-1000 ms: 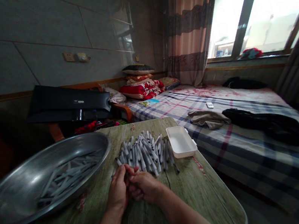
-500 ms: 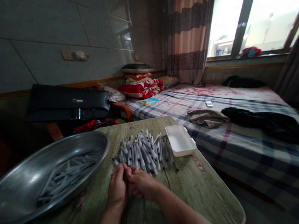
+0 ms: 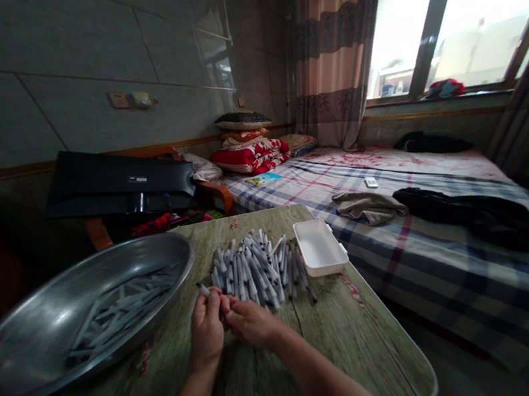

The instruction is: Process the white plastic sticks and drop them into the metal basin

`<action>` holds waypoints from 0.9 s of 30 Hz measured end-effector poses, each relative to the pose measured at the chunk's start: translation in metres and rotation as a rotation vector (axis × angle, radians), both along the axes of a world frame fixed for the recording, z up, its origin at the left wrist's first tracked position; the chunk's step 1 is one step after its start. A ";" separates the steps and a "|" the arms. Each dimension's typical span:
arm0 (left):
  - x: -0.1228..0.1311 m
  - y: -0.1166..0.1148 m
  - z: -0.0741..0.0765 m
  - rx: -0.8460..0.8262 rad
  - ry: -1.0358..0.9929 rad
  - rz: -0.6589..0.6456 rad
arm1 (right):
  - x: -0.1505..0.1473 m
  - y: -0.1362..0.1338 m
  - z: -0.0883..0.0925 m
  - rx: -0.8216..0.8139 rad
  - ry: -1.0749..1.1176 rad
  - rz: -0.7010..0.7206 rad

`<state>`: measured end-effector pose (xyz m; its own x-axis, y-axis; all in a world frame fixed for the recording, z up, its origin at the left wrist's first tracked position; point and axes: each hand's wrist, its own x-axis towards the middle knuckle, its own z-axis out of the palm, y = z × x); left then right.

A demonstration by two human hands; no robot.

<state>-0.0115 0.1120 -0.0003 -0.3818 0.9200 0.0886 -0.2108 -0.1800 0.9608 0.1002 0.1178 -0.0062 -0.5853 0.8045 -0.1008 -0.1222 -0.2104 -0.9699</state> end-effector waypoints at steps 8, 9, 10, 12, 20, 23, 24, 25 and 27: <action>0.000 -0.001 -0.007 0.217 0.372 0.209 | 0.015 0.007 0.012 -0.120 -0.108 -0.130; 0.000 -0.002 -0.008 0.271 0.517 0.252 | 0.016 0.010 0.010 -0.067 -0.149 -0.190; 0.001 -0.003 -0.009 0.313 0.663 0.260 | 0.017 0.013 0.008 0.007 -0.183 -0.236; 0.002 -0.005 -0.009 0.360 0.911 0.200 | 0.020 0.018 0.005 0.167 -0.226 -0.248; 0.007 -0.015 -0.005 0.189 0.889 -0.070 | 0.028 0.021 0.018 0.128 0.038 -0.359; 0.015 -0.019 -0.001 0.068 0.541 -0.152 | 0.028 0.021 0.018 0.073 0.183 -0.396; 0.018 -0.020 0.000 0.024 0.423 -0.200 | 0.027 0.021 0.017 0.082 0.195 -0.404; 0.021 -0.021 0.001 -0.024 0.304 -0.266 | 0.027 0.021 0.016 0.087 0.193 -0.403; 0.026 -0.022 0.003 -0.114 0.054 -0.426 | 0.026 0.018 0.014 0.055 0.179 -0.363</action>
<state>0.0147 0.0899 0.0028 0.0364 0.9993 -0.0132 -0.1918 0.0199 0.9812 0.1260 0.1361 0.0082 -0.2663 0.9636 0.0256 -0.3473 -0.0712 -0.9351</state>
